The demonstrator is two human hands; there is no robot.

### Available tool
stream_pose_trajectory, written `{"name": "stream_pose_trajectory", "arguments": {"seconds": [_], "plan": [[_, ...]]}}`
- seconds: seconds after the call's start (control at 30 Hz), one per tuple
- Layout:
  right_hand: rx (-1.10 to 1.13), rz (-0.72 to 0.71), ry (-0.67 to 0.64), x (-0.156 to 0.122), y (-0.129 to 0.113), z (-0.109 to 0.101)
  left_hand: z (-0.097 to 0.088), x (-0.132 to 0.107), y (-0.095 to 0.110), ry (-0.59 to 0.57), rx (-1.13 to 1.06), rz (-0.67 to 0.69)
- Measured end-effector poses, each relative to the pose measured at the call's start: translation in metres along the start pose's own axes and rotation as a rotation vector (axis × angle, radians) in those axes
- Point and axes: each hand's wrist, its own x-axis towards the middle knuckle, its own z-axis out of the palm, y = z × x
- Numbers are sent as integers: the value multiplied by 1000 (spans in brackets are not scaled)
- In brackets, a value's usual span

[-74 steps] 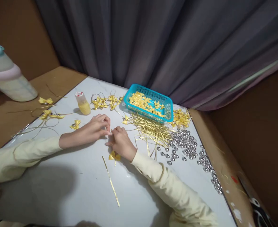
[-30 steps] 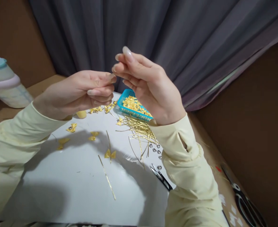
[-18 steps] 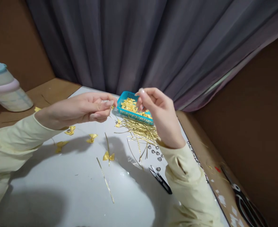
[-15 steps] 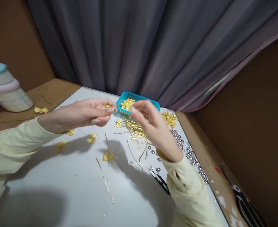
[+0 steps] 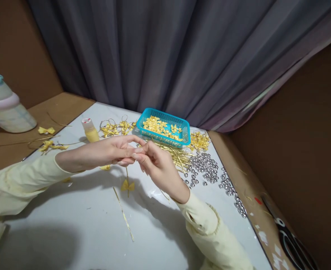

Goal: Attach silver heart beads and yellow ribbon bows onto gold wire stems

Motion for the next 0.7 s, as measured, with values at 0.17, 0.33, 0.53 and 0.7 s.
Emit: {"name": "stream_pose_trajectory", "arguments": {"seconds": [0.17, 0.33, 0.53, 0.7], "plan": [[-142, -20, 37, -10, -2, -4, -7, -2, -5, -62, 113, 1], [-474, -140, 43, -24, -7, 0, -7, -1, -3, -127, 293, -26], [-640, -160, 161, -38, 3, 14, -7, 2, -3, -159, 479, 26], [-624, -130, 200, -44, 11, 17, -7, 8, -11, -243, 368, -8]]}}
